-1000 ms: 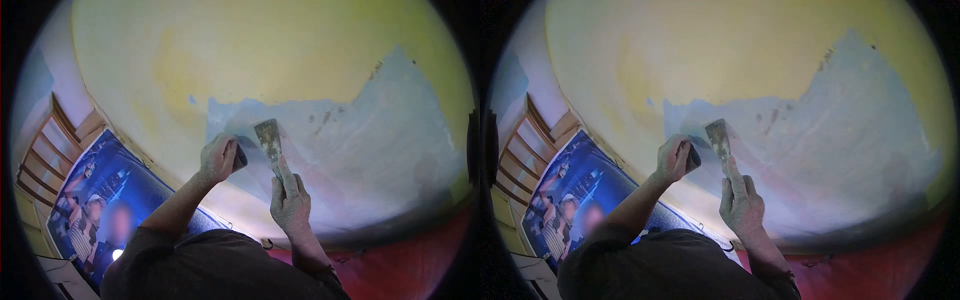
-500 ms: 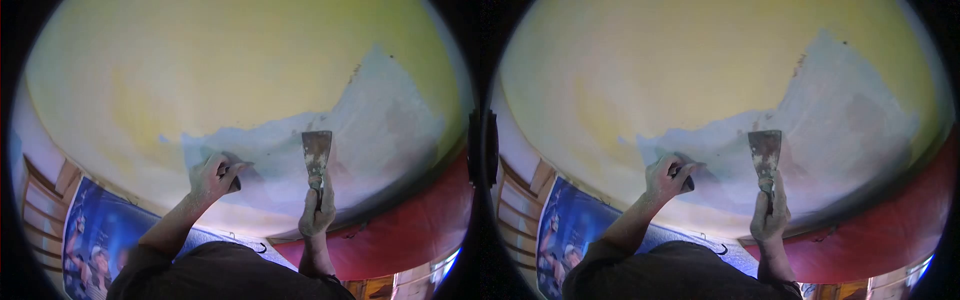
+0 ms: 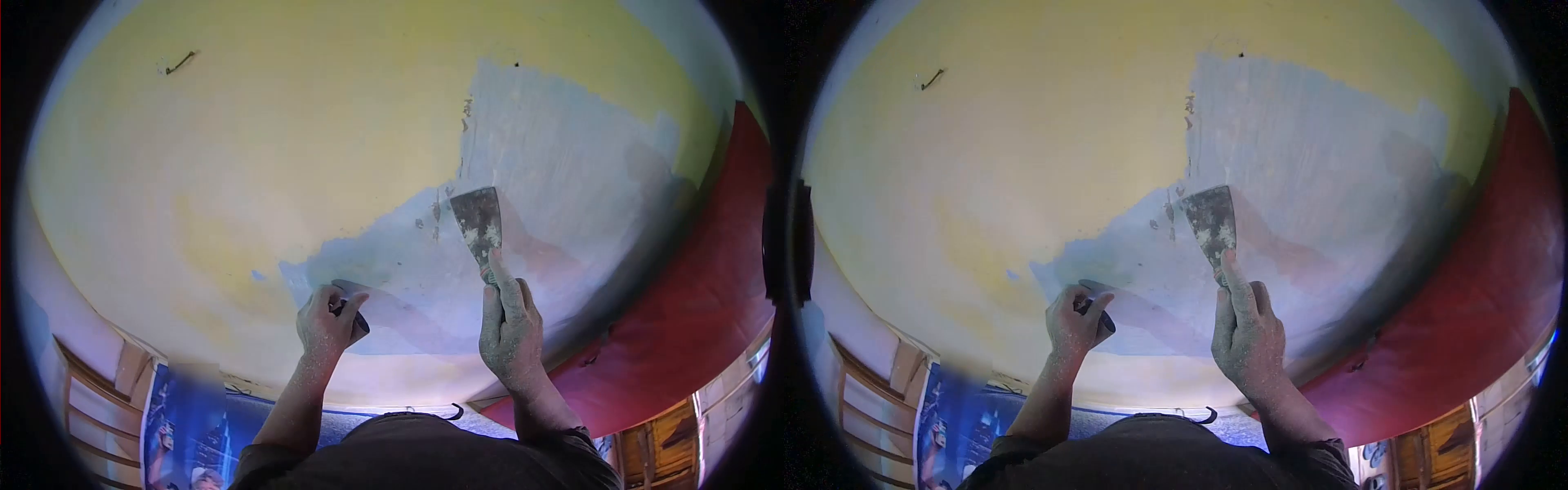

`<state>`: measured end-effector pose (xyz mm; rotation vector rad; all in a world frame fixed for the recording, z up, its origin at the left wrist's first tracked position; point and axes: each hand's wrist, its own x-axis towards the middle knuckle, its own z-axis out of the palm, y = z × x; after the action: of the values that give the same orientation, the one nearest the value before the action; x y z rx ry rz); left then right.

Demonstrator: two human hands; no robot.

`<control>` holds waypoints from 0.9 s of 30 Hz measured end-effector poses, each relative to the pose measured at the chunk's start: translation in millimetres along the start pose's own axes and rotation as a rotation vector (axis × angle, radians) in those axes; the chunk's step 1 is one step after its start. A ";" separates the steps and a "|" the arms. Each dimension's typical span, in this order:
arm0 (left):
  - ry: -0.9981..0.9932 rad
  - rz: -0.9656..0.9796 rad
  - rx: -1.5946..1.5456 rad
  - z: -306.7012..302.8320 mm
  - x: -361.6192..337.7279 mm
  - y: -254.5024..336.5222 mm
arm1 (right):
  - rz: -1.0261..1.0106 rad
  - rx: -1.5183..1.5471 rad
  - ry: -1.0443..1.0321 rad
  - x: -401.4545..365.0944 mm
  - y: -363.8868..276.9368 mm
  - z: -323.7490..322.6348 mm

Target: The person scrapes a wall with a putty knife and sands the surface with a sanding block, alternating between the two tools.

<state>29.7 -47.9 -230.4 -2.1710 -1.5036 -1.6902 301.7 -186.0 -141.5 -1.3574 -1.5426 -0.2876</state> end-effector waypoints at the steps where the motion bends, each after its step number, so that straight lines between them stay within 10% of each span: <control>1: 0.020 -0.039 -0.029 -5.0 -3.1 -4.1 | 0.047 0.021 -0.004 -0.2 -7.8 0.4; 18: -0.235 -0.201 0.296 -51.9 41.5 -17.8 | 0.131 -0.111 0.194 44.2 -83.3 26.2; 27: -0.059 0.061 -0.103 -51.3 38.9 -36.0 | 0.220 -0.099 0.149 28.9 -87.1 33.0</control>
<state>-34.2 -29.5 -198.1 -2.3107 -1.3772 -1.7365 215.7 -174.1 -97.2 -1.5334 -1.2578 -0.3229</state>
